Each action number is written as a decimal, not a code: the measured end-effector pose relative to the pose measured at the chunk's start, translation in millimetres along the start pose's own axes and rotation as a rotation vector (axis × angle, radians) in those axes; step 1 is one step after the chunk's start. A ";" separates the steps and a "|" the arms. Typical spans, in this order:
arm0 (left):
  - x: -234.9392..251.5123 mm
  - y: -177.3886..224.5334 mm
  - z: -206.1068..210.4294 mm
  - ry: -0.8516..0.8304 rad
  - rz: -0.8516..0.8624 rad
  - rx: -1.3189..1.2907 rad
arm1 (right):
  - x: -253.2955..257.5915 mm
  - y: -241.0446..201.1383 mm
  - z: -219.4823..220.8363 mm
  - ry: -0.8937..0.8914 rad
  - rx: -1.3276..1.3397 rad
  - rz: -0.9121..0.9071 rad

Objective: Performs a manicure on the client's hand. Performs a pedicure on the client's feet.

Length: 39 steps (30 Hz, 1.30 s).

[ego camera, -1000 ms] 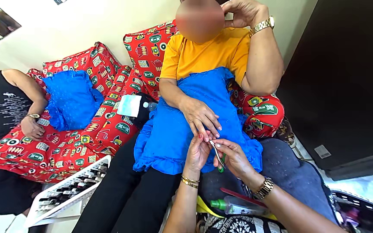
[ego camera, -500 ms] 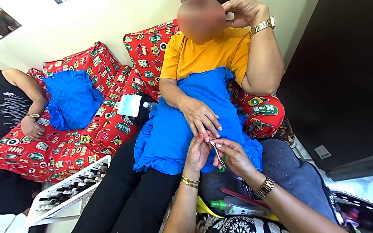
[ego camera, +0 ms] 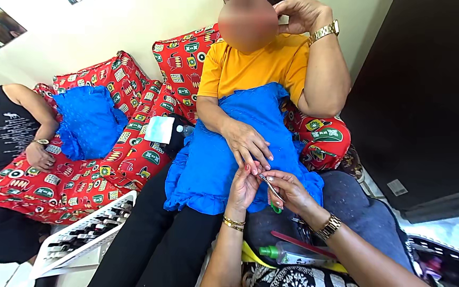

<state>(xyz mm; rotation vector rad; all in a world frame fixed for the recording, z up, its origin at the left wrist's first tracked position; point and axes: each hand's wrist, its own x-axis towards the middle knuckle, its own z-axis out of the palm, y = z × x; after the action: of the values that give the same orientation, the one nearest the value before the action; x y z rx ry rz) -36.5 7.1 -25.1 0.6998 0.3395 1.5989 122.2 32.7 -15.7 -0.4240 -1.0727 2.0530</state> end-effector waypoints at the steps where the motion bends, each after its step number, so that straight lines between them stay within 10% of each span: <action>1: -0.1 0.1 0.1 -0.001 0.000 -0.001 | 0.3 -0.7 -0.1 0.001 -0.001 0.006; 39: -0.6 1.3 0.6 0.018 0.008 0.010 | 2.7 -9.3 14.6 0.088 0.039 0.106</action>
<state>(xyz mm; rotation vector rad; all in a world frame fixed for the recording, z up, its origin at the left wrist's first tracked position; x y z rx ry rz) -37.1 6.2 -24.0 0.6953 0.3586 1.6128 116.2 30.0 0.6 -0.5567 -0.9742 2.1241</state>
